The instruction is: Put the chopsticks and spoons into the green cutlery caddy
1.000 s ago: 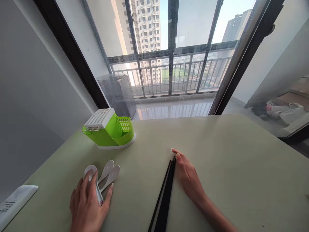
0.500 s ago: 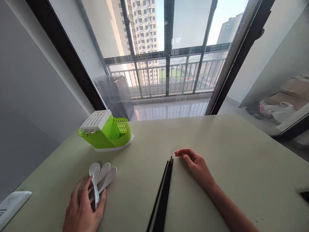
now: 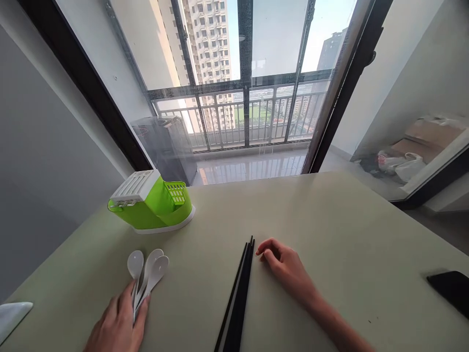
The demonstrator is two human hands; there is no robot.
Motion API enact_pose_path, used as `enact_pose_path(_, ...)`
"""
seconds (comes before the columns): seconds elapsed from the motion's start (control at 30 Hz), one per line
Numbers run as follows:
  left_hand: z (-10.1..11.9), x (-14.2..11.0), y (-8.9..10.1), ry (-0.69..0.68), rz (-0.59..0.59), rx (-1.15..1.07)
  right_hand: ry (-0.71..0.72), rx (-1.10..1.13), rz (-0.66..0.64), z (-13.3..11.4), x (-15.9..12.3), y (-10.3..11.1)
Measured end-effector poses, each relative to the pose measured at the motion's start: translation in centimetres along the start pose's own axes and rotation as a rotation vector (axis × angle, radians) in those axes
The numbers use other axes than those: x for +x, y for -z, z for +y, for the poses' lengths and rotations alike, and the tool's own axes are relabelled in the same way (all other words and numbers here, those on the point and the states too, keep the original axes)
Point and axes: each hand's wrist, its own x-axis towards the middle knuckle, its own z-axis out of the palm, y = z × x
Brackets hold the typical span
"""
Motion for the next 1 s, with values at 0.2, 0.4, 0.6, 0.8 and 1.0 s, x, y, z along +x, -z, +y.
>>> enact_pose_path(0.2,0.3,-0.4,-1.5,-0.185,0.079,0.111,-0.088,-0.007,-0.238,-3.8,-3.4,-1.2)
enact_pose_path(0.4,0.8,-1.4,-1.7,-0.167,0.021,0.054,-0.035,-0.13,-0.257,-3.5,-4.3,-2.6)
enact_pose_path(0.6,2.3,-3.5,-1.3,-0.121,-0.017,-0.241,0.001,-0.232,-0.306,-3.1,-4.9,-4.1)
enact_pose_path(0.8,6.0,-5.3,0.0,-0.163,-0.036,-0.627,0.072,-0.328,-0.34,-4.5,-5.4,-5.2)
enact_pose_path(1.0,9.5,-7.6,0.2,-0.177,-0.137,-0.915,-0.039,-0.203,-0.579,-5.4,-5.6,-4.9)
